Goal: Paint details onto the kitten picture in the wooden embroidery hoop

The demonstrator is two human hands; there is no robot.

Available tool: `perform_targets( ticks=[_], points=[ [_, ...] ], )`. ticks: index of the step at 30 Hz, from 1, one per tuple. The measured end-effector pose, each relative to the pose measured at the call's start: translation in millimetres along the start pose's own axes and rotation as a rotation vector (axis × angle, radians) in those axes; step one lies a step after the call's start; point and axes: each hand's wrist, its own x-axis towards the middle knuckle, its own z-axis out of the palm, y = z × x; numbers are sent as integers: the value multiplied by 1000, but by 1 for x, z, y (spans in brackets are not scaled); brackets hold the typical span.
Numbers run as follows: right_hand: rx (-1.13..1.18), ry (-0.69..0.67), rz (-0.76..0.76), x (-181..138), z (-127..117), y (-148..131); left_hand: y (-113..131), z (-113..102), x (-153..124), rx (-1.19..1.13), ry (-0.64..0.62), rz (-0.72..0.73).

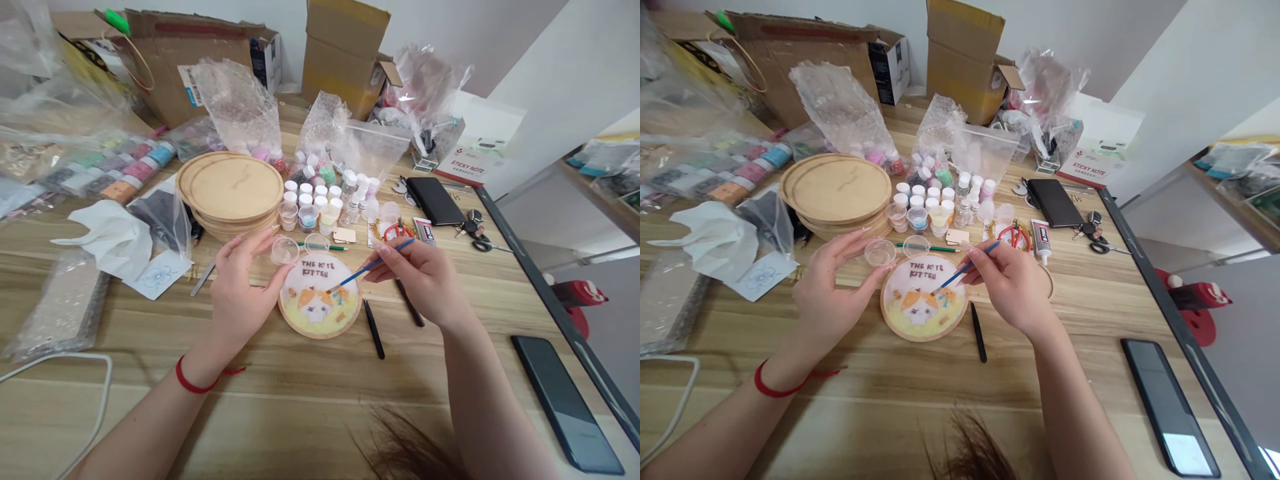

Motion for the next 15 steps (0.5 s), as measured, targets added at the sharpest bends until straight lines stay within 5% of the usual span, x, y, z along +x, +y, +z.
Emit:
perform_targets(
  ticks=[7, 15],
  points=[
    [64, -36, -26, 2, 7, 5, 0, 0, 0, 7, 4, 4],
    [237, 142, -113, -5, -12, -11, 0, 0, 0, -6, -20, -2]
  ],
)
